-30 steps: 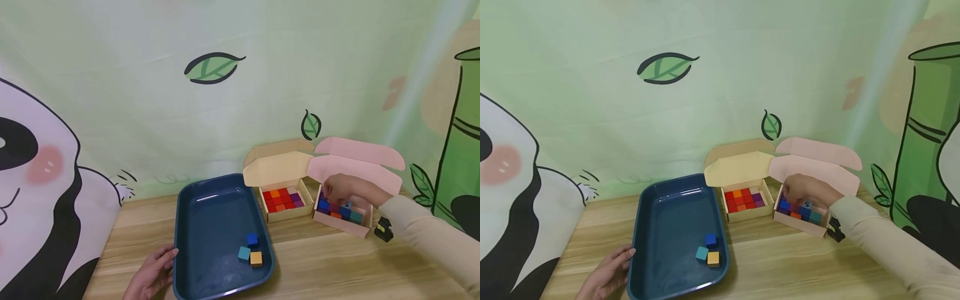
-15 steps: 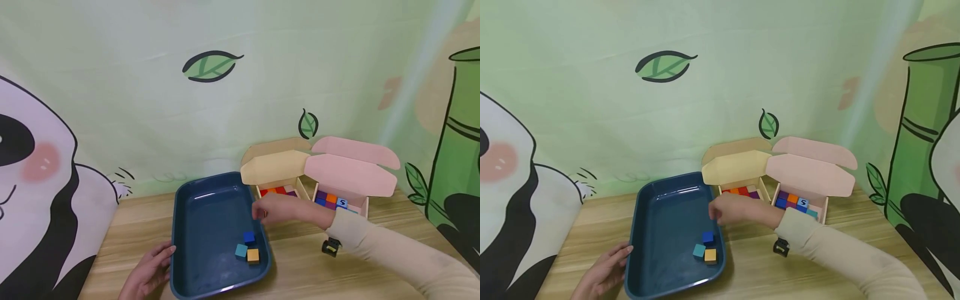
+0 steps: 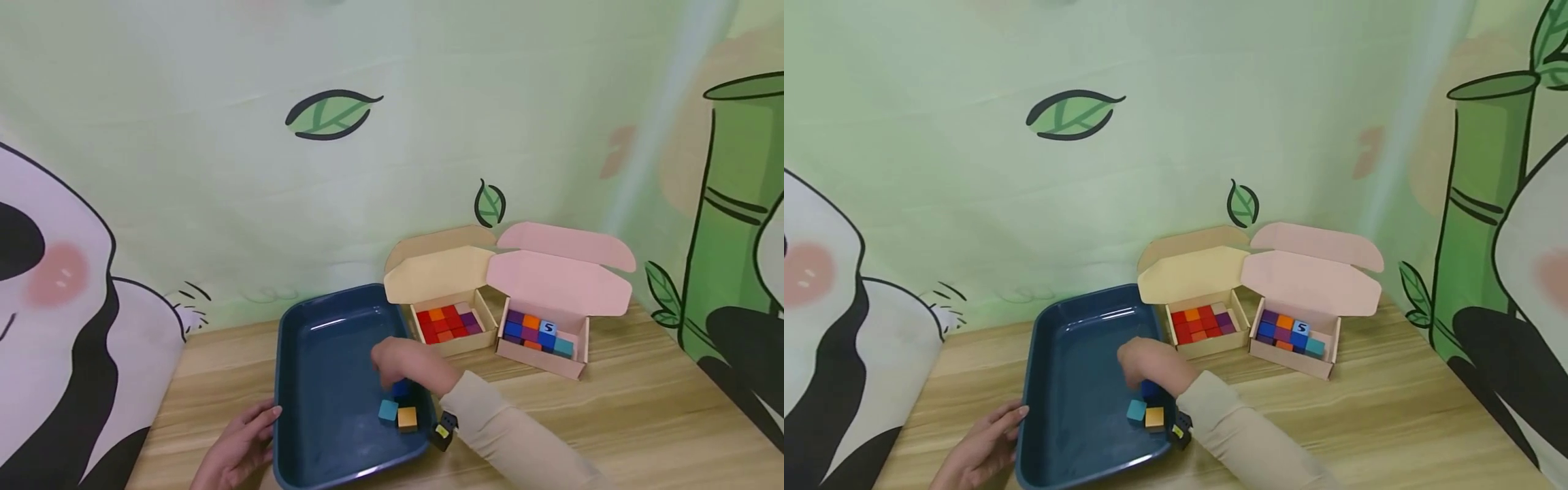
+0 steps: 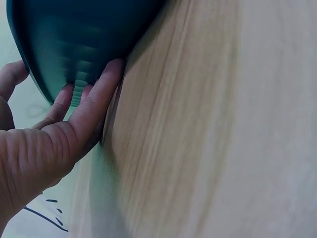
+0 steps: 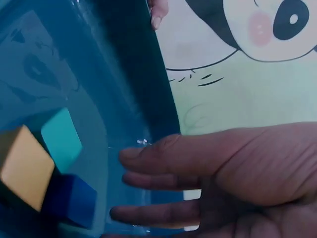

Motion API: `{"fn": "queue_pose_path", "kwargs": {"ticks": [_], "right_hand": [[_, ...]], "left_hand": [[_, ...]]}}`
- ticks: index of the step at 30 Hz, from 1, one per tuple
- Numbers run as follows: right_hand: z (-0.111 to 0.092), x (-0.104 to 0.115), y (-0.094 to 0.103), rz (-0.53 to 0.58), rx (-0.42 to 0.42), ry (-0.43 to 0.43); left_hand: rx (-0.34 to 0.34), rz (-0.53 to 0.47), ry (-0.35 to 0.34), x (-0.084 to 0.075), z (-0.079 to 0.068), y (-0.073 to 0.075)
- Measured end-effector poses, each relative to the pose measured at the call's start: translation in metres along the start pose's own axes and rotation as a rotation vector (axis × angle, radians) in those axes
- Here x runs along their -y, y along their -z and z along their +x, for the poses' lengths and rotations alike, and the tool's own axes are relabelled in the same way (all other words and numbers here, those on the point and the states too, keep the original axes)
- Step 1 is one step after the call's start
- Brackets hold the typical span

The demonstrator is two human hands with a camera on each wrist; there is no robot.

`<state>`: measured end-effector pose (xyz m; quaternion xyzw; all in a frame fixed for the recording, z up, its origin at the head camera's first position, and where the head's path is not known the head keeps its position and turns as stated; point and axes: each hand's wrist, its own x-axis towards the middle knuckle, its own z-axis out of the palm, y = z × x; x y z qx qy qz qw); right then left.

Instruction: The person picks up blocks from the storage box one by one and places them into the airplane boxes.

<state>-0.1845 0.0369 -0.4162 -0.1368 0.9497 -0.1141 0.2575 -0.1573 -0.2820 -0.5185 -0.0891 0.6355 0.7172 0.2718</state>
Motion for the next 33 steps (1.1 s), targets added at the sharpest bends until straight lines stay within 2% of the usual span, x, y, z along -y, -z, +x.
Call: {"fn": "queue_pose_path", "kwargs": {"ticks": [3,5,9,11,16,25,28,33], "right_hand": [[0.009,0.004,-0.003,-0.041,0.040,-0.055],[0.016,0.004,-0.004,-0.024,0.053,-0.070],[0.028,0.006,-0.005,0.087,0.033,-0.038],[0.034,0.008,-0.006,0.107,0.015,-0.007],[0.044,0.016,-0.009,0.020,-0.004,0.054],[0.054,0.015,-0.011,0.135,0.005,0.009],[0.052,0.012,-0.011,0.145,-0.026,0.028],[0.044,0.001,-0.009,0.226,-0.141,0.101]], "left_hand": [[-0.011,0.004,0.004,0.000,-0.002,0.000],[-0.018,0.004,0.006,-0.001,-0.002,0.000],[-0.017,-0.021,-0.009,-0.002,-0.003,0.000],[-0.007,-0.038,-0.025,-0.002,-0.002,0.001],[0.003,-0.055,-0.042,-0.003,-0.002,0.001],[0.014,-0.045,-0.026,-0.004,0.000,-0.003],[0.007,-0.040,-0.019,-0.003,-0.001,-0.003],[0.003,-0.046,-0.013,0.001,-0.002,-0.001]]}}
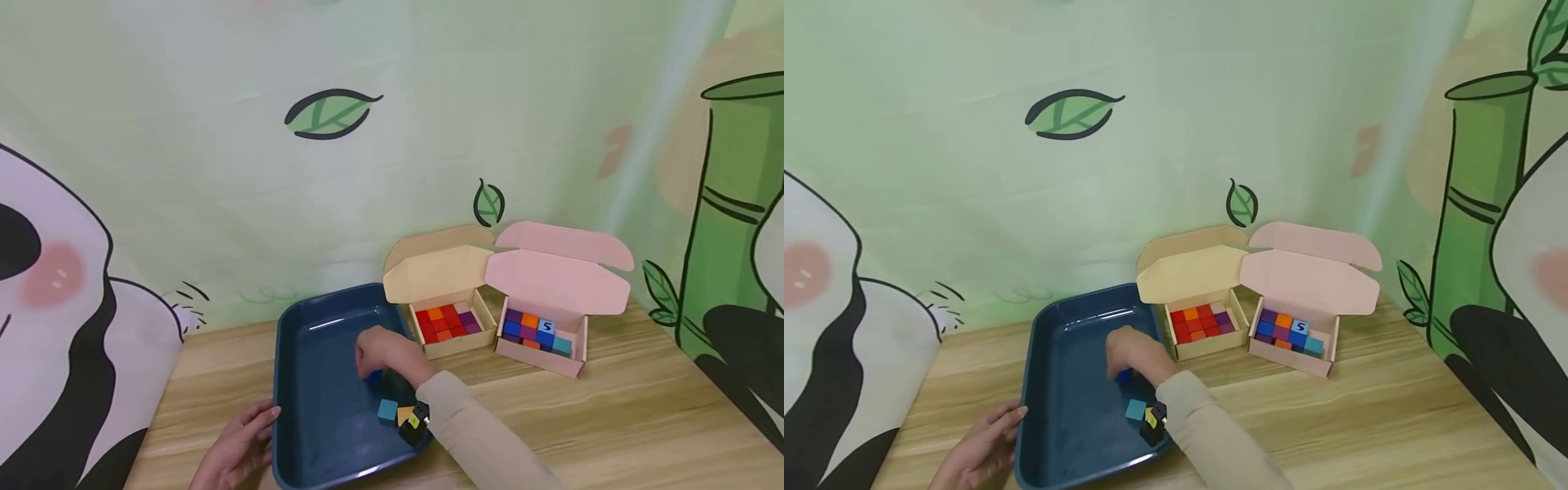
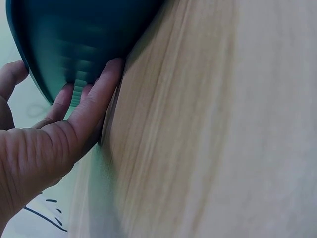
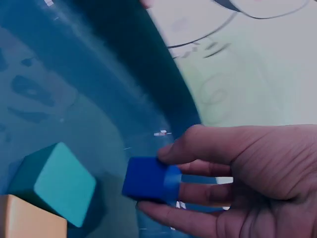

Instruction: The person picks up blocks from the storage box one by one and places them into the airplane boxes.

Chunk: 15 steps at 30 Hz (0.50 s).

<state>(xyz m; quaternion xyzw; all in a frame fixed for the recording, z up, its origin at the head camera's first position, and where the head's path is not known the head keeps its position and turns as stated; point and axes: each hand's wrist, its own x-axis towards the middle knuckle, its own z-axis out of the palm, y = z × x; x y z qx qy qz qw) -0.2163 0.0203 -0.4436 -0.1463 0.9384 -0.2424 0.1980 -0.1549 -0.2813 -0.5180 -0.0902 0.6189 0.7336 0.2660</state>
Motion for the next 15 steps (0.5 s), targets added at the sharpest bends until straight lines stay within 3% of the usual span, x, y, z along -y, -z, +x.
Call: {"fn": "queue_pose_path", "kwargs": {"ticks": [9,15], "right_hand": [[-0.018,-0.012,0.011,0.133,-0.199,0.123],[-0.032,-0.018,0.014,0.175,-0.259,0.194]], "left_hand": [[-0.015,0.019,0.007,0.002,0.001,0.002],[-0.006,0.017,-0.002,0.002,0.001,0.001]]}}
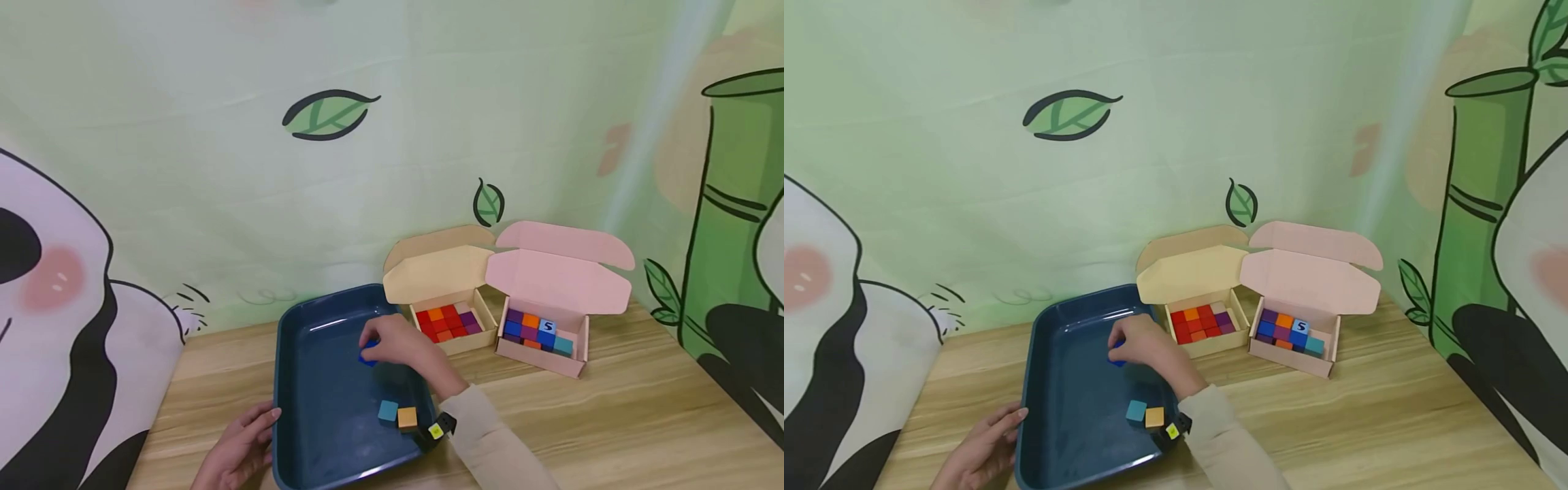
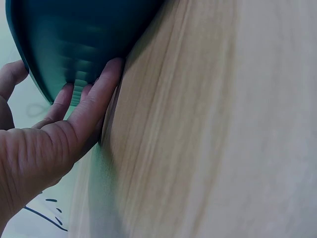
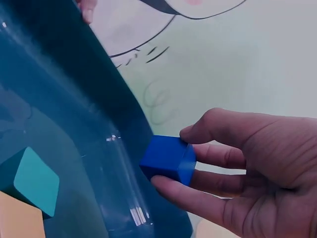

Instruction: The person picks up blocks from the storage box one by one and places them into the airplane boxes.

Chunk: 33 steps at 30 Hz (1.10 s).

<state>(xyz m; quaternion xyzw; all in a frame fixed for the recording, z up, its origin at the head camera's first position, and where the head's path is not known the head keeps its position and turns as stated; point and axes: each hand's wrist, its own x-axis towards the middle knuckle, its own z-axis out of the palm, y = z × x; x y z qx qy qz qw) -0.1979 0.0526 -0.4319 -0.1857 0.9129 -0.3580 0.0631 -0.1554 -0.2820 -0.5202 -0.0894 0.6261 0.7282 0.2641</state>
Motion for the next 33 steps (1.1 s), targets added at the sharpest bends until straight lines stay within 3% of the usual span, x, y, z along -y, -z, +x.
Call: {"fn": "queue_pose_path", "kwargs": {"ticks": [15,23,33], "right_hand": [[-0.022,-0.008,0.011,0.073,-0.031,0.097],[-0.038,-0.009,0.017,0.035,-0.021,0.132],[-0.053,-0.018,0.021,-0.007,-0.008,0.166]], "left_hand": [[0.028,-0.023,0.017,-0.001,0.000,0.003],[0.052,-0.035,0.014,0.002,0.001,0.004],[0.034,-0.015,0.006,0.001,0.002,0.003]]}}
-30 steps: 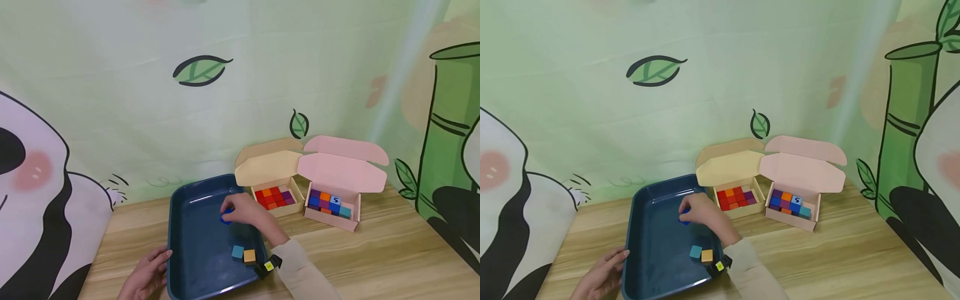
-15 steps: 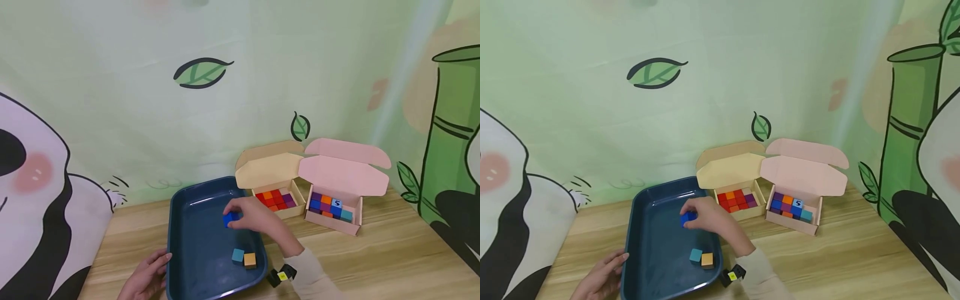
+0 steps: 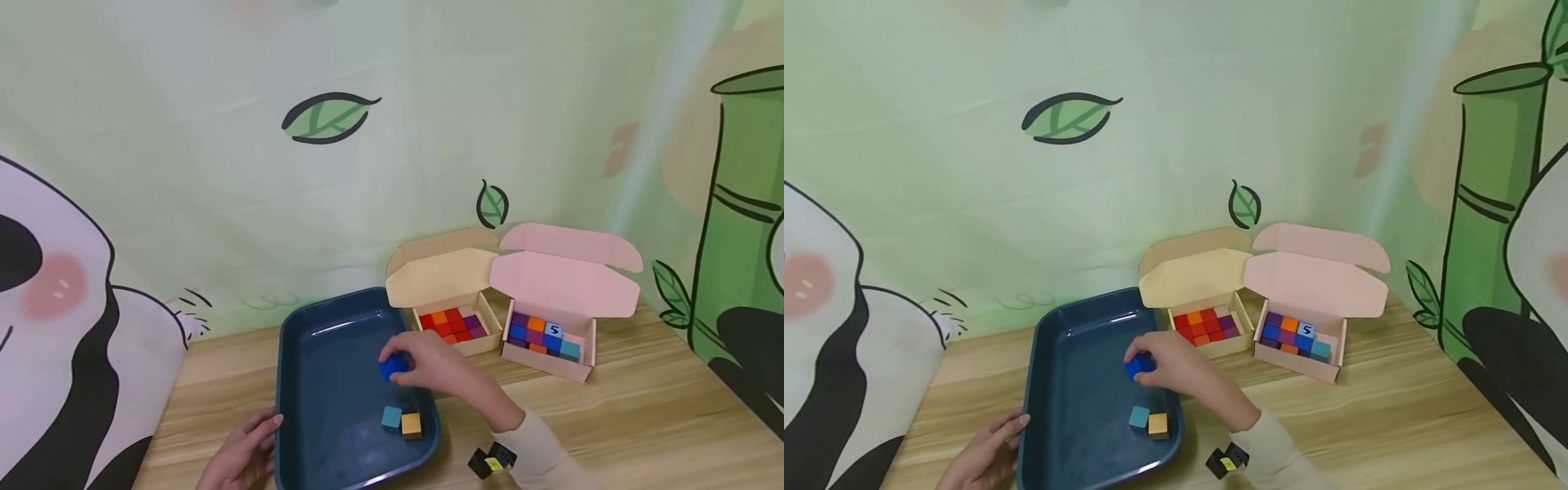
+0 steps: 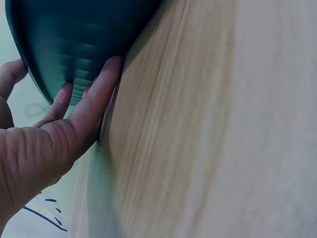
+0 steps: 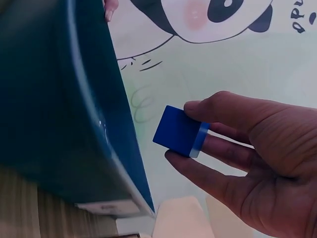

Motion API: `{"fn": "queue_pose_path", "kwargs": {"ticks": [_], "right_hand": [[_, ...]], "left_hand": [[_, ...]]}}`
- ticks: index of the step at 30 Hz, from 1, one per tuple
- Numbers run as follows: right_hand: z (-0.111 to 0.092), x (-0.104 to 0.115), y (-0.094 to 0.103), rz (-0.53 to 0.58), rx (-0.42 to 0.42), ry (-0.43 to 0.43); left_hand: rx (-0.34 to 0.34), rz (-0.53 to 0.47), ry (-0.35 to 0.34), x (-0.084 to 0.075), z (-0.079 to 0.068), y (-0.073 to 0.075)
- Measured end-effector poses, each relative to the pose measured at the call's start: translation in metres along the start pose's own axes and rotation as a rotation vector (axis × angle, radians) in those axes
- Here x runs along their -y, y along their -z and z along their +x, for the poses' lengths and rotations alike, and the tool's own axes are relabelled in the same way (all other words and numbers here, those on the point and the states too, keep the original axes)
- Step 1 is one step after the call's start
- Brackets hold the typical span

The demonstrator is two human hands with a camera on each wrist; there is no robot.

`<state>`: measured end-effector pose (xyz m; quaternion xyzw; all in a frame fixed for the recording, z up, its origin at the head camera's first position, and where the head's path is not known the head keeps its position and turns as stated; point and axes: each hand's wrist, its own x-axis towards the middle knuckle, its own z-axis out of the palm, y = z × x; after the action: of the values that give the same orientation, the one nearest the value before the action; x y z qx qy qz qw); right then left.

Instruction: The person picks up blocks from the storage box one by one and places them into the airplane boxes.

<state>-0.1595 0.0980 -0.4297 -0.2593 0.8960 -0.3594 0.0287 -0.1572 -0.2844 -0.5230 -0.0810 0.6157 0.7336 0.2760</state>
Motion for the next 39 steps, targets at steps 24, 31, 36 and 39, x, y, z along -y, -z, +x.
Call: {"fn": "queue_pose_path", "kwargs": {"ticks": [24,31,36,39], "right_hand": [[-0.049,-0.062,0.049,-0.176,-0.130,-0.177],[-0.065,-0.079,0.061,-0.267,-0.115,-0.186],[-0.074,-0.085,0.073,-0.346,-0.139,-0.174],[-0.078,-0.087,0.083,-0.388,-0.138,-0.170]], "left_hand": [[0.005,0.006,0.011,-0.003,0.001,-0.002],[0.011,0.026,0.008,-0.002,0.001,-0.002],[0.023,0.003,0.010,-0.002,0.000,0.000],[0.027,0.005,0.008,-0.002,-0.001,0.001]]}}
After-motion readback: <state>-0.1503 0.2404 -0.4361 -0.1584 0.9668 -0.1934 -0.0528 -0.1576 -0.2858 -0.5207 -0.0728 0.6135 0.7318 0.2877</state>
